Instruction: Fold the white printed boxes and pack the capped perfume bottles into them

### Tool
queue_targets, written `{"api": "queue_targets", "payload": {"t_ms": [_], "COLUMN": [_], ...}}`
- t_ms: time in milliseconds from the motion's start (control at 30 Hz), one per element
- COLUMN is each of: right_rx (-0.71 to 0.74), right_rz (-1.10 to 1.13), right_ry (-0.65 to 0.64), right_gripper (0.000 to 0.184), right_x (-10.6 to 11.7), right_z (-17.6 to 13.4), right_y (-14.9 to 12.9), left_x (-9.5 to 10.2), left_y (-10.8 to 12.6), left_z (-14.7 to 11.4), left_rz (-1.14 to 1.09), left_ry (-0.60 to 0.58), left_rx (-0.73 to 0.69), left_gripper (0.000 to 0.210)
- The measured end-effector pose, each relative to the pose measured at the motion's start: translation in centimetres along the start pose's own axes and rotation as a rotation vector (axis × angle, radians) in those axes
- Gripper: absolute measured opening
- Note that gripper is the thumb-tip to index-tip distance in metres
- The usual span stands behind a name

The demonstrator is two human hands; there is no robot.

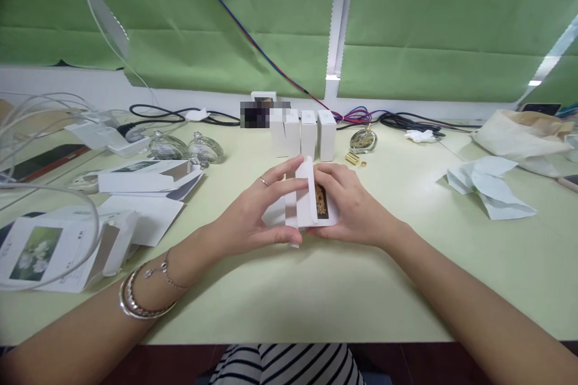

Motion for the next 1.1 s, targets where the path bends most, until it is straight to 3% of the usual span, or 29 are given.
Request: {"api": "queue_targets", "payload": {"t_ms": [100, 167, 267, 467, 633, 700, 800, 1000, 1100], "right_rx": [-0.018, 0.03, 0.121, 0.124, 0.247, 0.238, 0.126, -0.482, -0.543], "right_rz": [0.064, 0.084, 0.03, 0.01, -0.087, -0.127, -0.205, -0.322, -0.339], "right_ry": [0.011, -0.012, -0.037, -0.005, 0.017, 0.014, 0.026, -0.213, -0.246], "right_gripper": [0.103, 0.105, 0.088, 0.063, 0.038, 0.034, 0.034, 0.048, 0.055], "right_x": [0.0, -0.2, -0.4, -0.6, -0.4, 0.3, 2.3, 4.3, 4.5], "right_z": [0.0, 0.1, 0.0, -0.4, -0.3, -0.1, -0.1, -2.3, -3.0], "right_y": [0.0, -0.6, -1.5, -1.1, -1.8, -1.5, 0.3, 8.0, 9.2], "left_x": [-0.1, -0.1, -0.2, -0.4, -0.6, -0.5, -0.4, -2.0, -2.6], "left_y": [0.0, 0.0, 0.2, -0.2, -0.6, -1.0, -1.9, -3.3, -3.9], "left_z": [0.1, 0.1, 0.0, -0.3, -0.4, -0.3, -0.1, -1.2, -1.8], "left_rz": [0.062, 0.077, 0.046, -0.139, -0.187, -0.148, -0.045, 0.159, 0.21], "left_ry": [-0.039, -0.048, -0.02, 0.134, 0.158, 0.126, -0.016, -0.444, -0.529], "left_rx": [-0.026, -0.025, -0.045, 0.003, -0.037, 0.017, 0.158, 0.27, 0.299], "left_gripper": [0.06, 0.053, 0.044, 0.068, 0.08, 0.086, 0.094, 0.098, 0.098]}}
Point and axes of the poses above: each hand's wrist, its own z-axis towards the middle knuckle, its own x-axis out of the back of the hand, y = z × x, the point moved 7 cm from there along z, towards the middle knuckle, and after that the axes turned 14 degrees about z, right-handed, at the moved point
